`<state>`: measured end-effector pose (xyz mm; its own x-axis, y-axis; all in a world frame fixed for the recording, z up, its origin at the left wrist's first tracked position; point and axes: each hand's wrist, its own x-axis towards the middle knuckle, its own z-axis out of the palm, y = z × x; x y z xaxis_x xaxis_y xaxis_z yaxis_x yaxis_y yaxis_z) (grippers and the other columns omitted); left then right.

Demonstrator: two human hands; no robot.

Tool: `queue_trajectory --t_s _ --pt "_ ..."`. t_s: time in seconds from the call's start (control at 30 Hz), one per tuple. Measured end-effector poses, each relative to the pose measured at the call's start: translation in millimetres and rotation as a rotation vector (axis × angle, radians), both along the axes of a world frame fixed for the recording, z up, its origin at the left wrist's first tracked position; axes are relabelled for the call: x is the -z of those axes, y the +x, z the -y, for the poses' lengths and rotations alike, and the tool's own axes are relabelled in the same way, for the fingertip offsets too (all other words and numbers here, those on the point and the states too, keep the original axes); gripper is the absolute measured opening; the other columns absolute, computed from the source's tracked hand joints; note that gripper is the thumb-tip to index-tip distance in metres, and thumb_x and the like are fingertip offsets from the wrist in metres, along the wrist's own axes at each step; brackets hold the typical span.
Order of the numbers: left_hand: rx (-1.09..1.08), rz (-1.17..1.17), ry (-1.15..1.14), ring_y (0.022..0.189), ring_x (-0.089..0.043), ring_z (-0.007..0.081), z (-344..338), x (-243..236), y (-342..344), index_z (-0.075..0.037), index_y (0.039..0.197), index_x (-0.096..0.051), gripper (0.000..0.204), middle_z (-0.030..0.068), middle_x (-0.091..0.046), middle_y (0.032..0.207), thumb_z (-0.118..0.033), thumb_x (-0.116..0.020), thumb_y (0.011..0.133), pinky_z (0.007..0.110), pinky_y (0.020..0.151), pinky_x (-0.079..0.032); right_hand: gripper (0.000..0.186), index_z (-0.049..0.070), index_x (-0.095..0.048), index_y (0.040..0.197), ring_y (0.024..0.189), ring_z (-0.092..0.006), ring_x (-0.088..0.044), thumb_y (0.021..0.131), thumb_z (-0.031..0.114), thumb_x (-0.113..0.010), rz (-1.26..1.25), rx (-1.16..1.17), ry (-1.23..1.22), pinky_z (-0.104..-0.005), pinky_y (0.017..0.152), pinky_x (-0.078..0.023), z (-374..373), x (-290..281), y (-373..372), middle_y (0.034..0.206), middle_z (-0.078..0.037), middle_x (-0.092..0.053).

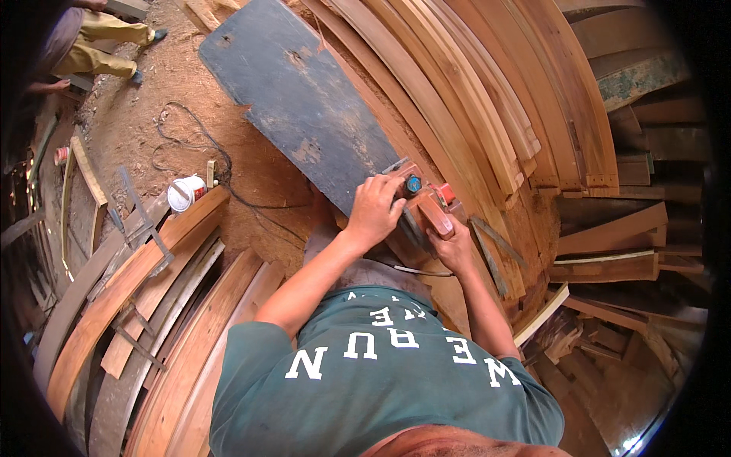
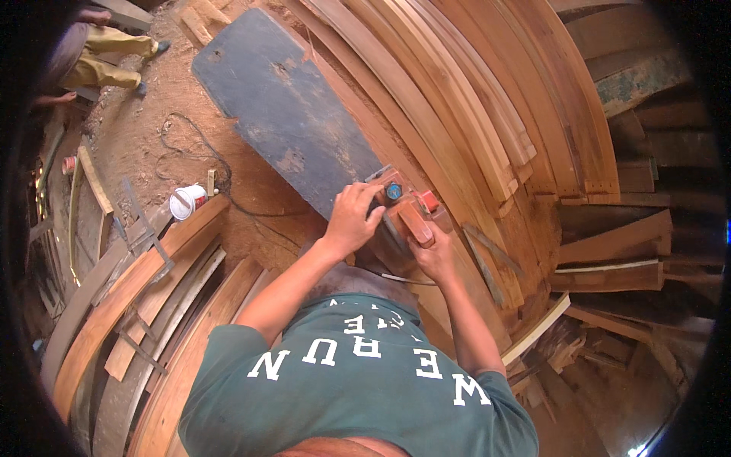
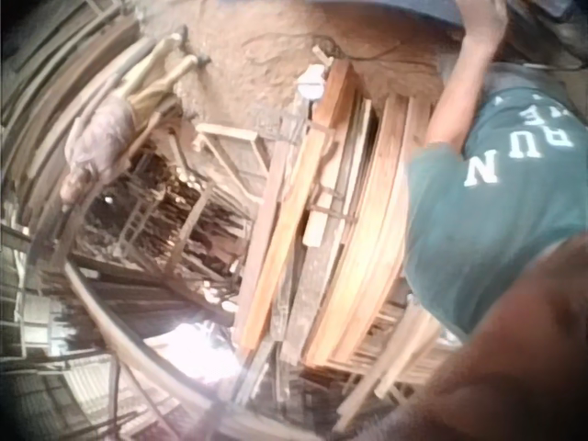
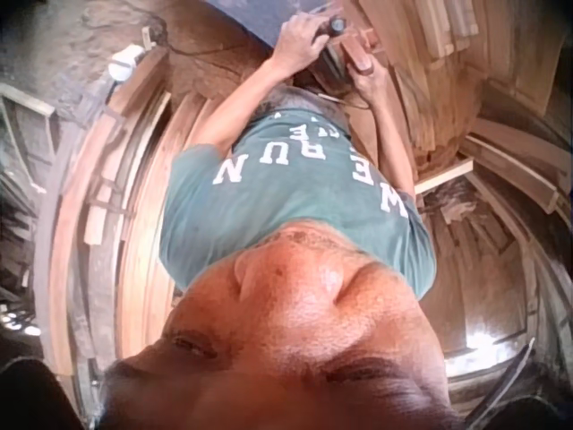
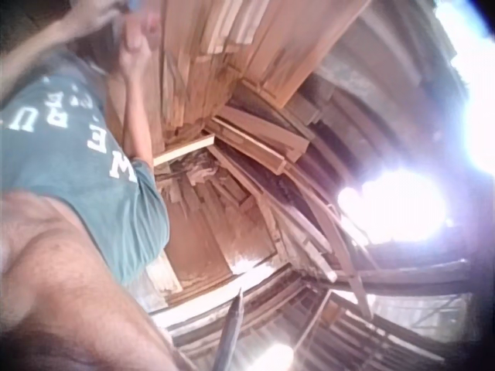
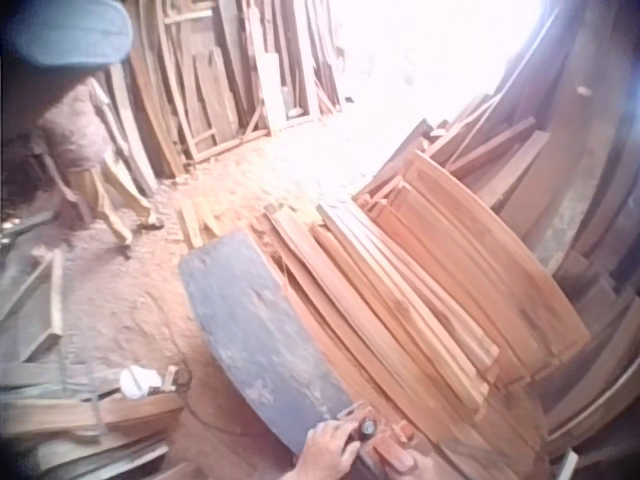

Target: The person uses a circular saw to cut a long wooden plank into smaller pieces on a workbench. They then use a hand plane to smooth the surface of a dark board. Another person is present in the background, occasionally interacting with the wood.

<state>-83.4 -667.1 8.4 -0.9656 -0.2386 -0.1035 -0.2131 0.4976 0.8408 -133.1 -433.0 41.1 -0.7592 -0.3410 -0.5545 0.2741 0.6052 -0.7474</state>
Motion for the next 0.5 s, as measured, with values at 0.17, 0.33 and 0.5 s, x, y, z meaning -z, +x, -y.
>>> queue_trajectory --t_s 0.17,0.33,0.5 --pt "0.038 0.056 0.000 0.125 -0.056 0.0383 1 -3 -6 -0.003 0.137 -0.060 0.052 0.0170 -0.061 0.135 -0.018 -0.075 0.090 0.050 0.104 -0.045 0.030 -0.002 -0.070 0.116 0.094 -0.0111 -0.066 0.088 0.005 -0.078 0.015 0.026 -0.063 -0.0309 0.086 -0.054 14 -10 -4 0.101 -0.005 -0.074" --pt "-0.090 0.418 -0.530 0.160 -0.016 0.0405 49 44 20 -0.003 0.160 -0.036 0.075 0.0169 -0.025 0.172 -0.045 -0.058 0.102 0.067 0.124 -0.014 0.029 -0.003 -0.070 0.117 0.098 -0.0124 -0.068 0.090 0.004 -0.078 0.017 0.037 -0.025 -0.0308 0.088 -0.054 1 -10 3 0.106 -0.006 -0.075" --pt "-0.215 0.533 -0.536 0.161 -0.006 0.0443 91 72 70 -0.007 0.167 -0.025 0.085 0.0144 -0.012 0.176 -0.055 -0.054 0.103 0.070 0.124 -0.012 0.029 -0.003 -0.070 0.117 0.098 -0.0124 -0.068 0.090 0.003 -0.077 -0.010 0.113 -0.066 -0.0313 0.087 -0.055 -6 -8 8 0.106 -0.006 -0.075"
